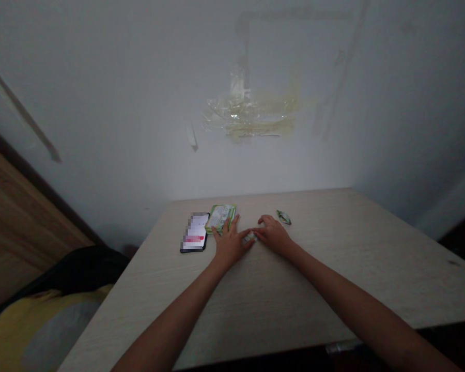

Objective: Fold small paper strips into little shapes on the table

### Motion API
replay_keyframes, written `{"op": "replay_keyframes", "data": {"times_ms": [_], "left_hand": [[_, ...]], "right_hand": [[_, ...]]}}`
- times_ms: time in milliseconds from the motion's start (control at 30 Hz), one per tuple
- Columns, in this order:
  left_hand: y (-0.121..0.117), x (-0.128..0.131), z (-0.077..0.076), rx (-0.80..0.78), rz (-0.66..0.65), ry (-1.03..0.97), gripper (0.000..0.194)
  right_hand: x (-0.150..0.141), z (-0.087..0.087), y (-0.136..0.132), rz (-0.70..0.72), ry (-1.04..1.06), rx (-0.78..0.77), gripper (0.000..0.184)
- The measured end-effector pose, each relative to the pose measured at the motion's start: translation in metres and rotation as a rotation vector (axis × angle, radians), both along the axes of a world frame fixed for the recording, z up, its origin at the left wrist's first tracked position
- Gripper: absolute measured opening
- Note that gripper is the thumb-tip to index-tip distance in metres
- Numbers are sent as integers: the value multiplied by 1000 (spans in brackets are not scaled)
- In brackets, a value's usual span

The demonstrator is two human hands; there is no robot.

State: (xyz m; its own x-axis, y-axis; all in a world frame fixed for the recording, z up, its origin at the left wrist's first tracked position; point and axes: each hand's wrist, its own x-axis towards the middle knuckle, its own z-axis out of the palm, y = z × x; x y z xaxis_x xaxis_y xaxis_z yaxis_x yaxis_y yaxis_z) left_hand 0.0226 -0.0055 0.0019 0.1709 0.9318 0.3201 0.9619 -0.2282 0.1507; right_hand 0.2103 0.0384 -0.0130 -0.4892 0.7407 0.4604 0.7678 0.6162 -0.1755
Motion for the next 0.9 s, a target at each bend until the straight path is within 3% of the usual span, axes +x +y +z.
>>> {"op": "replay_keyframes", "data": {"times_ms": [233,600,900], "left_hand": [[-2,-1,-1,36,-3,12,41],[-1,-1,-5,32,-27,-7,40],[2,-3,-5,27,-33,23,39]], "right_hand": [[13,-8,2,97,163,-33,18],[26,0,-4,241,228,-46,13],[18,-5,-3,178,187,17,11]]}}
